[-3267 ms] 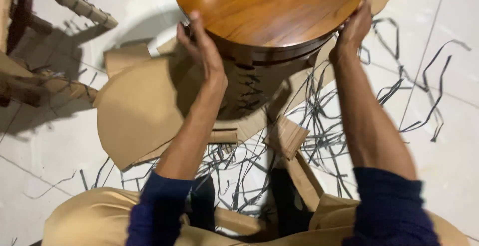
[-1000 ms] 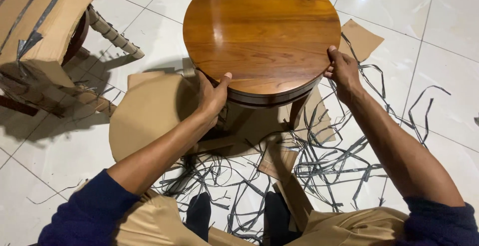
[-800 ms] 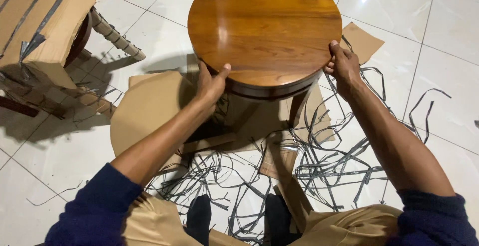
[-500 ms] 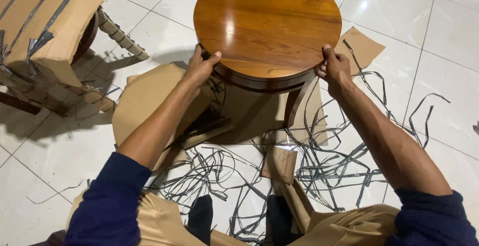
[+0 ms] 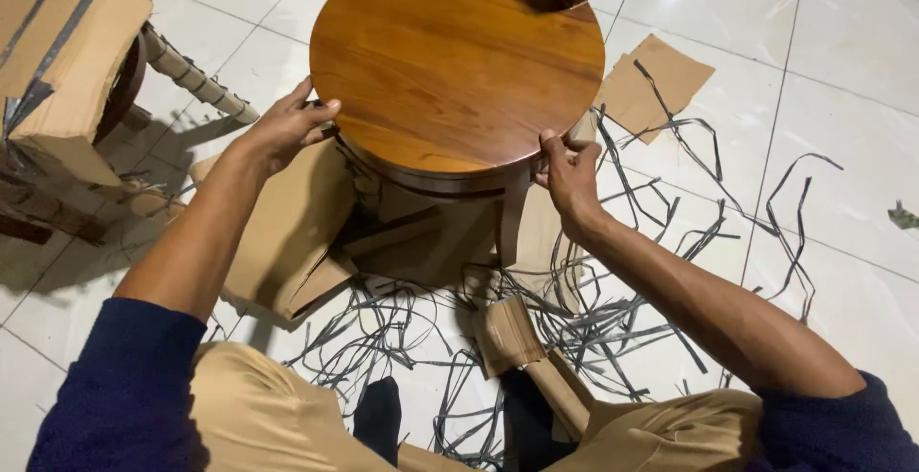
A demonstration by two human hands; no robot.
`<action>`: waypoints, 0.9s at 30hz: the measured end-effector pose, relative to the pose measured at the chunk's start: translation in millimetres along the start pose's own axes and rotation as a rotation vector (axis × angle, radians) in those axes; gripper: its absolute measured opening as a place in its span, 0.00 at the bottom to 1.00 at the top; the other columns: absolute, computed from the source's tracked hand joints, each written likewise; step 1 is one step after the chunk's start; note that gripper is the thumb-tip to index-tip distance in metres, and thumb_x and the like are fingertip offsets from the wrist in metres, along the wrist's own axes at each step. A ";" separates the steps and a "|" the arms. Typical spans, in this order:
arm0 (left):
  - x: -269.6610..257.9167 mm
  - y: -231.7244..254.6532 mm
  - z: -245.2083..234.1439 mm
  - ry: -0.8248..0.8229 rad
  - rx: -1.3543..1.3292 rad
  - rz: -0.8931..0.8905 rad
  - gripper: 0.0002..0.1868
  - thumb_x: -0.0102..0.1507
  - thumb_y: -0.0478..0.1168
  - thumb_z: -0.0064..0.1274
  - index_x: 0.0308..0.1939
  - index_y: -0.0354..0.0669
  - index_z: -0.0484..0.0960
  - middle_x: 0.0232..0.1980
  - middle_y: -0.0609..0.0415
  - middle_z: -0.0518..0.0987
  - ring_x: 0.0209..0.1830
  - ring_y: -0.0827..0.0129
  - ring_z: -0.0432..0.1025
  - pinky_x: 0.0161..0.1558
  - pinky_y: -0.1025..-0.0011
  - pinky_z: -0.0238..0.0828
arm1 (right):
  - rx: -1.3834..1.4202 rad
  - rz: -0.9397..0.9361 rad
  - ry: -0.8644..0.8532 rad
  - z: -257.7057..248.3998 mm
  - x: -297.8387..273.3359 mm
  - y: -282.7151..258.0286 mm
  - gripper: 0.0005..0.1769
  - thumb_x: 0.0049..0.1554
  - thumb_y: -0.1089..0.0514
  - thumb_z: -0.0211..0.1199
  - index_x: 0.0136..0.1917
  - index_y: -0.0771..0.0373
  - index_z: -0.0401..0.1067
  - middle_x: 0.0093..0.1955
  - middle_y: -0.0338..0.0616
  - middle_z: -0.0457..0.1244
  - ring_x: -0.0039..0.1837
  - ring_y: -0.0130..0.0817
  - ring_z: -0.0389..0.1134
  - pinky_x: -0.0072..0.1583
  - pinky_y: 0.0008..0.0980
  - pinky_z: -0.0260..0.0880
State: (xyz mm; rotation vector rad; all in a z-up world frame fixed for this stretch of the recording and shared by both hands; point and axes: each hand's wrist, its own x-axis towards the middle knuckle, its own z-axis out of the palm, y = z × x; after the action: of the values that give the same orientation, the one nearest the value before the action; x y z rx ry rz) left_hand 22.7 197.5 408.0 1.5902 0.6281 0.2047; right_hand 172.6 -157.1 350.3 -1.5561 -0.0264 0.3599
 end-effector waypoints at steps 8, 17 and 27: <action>-0.7 -30.1 1.4 0.063 0.282 0.244 0.30 0.73 0.50 0.45 0.77 0.48 0.58 0.66 0.48 0.73 0.59 0.64 0.72 0.48 0.69 0.73 | -0.583 -0.763 -0.274 -52.4 18.0 21.2 0.20 0.73 0.48 0.42 0.53 0.70 0.58 0.43 0.51 0.58 0.39 0.39 0.63 0.40 0.37 0.70; -25.5 -70.4 34.6 0.216 1.034 0.690 0.49 0.75 0.77 0.35 0.86 0.62 0.30 0.86 0.45 0.27 0.90 0.38 0.33 0.84 0.26 0.37 | -1.365 -0.240 -0.503 -146.8 89.2 87.6 0.16 0.65 0.56 0.61 0.59 0.70 0.70 0.55 0.57 0.66 0.43 0.43 0.70 0.44 0.38 0.76; -47.8 -34.8 109.0 0.020 1.161 1.042 0.45 0.72 0.61 0.67 0.77 0.35 0.63 0.78 0.39 0.59 0.78 0.46 0.47 0.75 0.41 0.31 | -1.613 -0.074 -0.901 -99.4 51.4 189.3 0.33 0.60 0.44 0.63 0.70 0.64 0.62 0.66 0.54 0.62 0.60 0.48 0.68 0.63 0.52 0.74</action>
State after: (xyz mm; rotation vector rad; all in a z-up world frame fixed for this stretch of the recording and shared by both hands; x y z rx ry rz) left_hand 26.7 79.2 371.0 2.9450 -0.2412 0.7046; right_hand 205.8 -246.1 152.0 -2.7650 -1.3553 1.1089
